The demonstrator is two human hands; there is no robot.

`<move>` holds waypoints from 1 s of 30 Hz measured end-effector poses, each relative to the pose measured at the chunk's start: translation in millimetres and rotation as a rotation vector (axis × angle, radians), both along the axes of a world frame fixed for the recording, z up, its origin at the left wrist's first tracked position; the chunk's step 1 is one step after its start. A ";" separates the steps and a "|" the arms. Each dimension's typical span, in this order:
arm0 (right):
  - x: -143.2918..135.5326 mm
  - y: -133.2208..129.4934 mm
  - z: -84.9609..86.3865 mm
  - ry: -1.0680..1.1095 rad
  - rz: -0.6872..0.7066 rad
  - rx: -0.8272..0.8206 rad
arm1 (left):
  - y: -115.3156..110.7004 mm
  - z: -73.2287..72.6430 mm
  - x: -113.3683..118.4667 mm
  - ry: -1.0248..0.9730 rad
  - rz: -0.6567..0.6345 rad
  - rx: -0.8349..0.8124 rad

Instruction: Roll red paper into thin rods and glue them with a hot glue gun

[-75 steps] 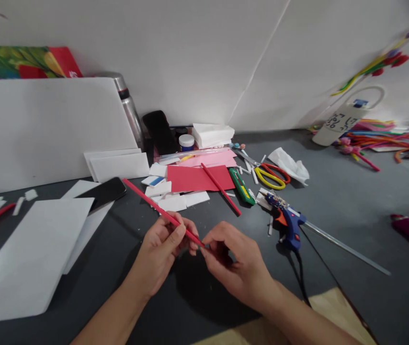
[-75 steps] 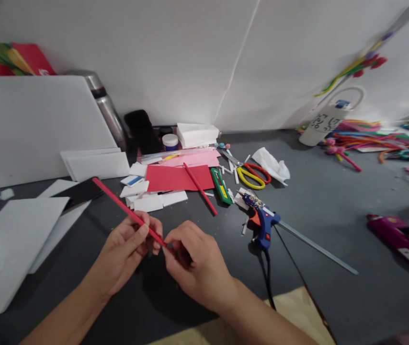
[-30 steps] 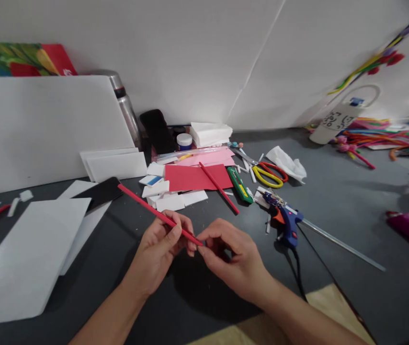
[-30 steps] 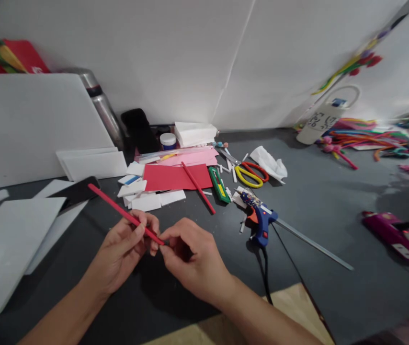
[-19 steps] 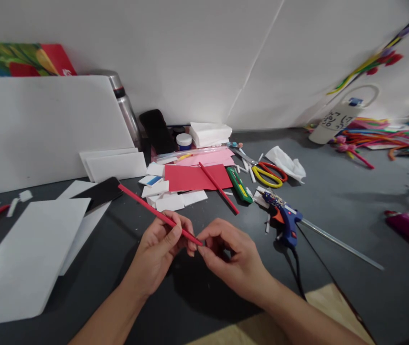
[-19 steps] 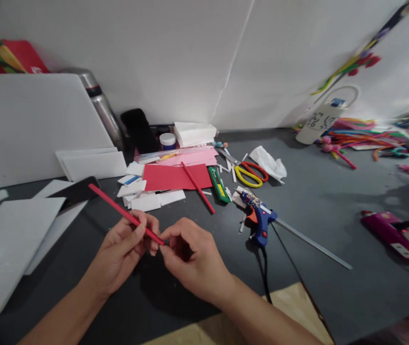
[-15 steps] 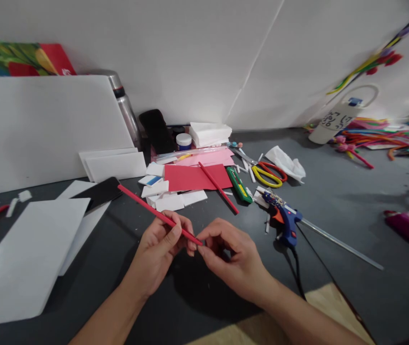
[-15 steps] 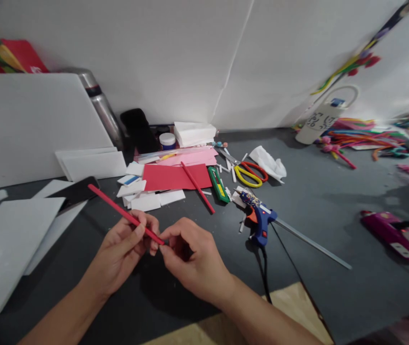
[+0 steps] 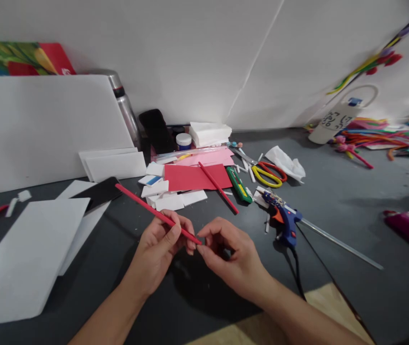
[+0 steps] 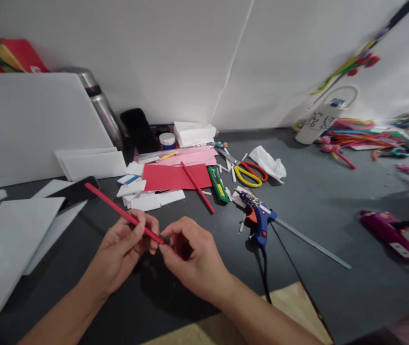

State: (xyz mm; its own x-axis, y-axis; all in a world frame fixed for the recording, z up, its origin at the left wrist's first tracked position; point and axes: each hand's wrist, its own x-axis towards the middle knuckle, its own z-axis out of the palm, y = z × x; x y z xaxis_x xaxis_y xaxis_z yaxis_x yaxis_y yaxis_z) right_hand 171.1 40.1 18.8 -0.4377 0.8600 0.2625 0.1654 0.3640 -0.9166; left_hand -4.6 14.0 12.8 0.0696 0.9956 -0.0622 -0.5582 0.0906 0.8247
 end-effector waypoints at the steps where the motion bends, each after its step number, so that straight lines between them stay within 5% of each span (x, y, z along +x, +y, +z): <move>1: -0.1 -0.2 -1.6 0.004 -0.012 -0.010 | 0.3 0.2 0.1 0.001 0.004 0.005; 23: 4.3 -1.3 -2.7 -0.070 0.036 0.137 | -1.5 2.3 1.6 0.013 0.000 -0.018; 30: 1.7 -2.6 -0.3 -0.047 0.025 0.070 | -0.4 0.4 0.4 0.014 0.011 0.002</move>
State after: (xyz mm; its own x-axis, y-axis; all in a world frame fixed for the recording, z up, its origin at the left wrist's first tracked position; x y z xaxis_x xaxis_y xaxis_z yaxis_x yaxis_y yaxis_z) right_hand 172.8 37.5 18.5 -0.4723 0.8288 0.2999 0.1979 0.4313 -0.8802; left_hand -4.3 13.5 13.1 0.0573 0.9965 -0.0612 -0.5477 0.0827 0.8326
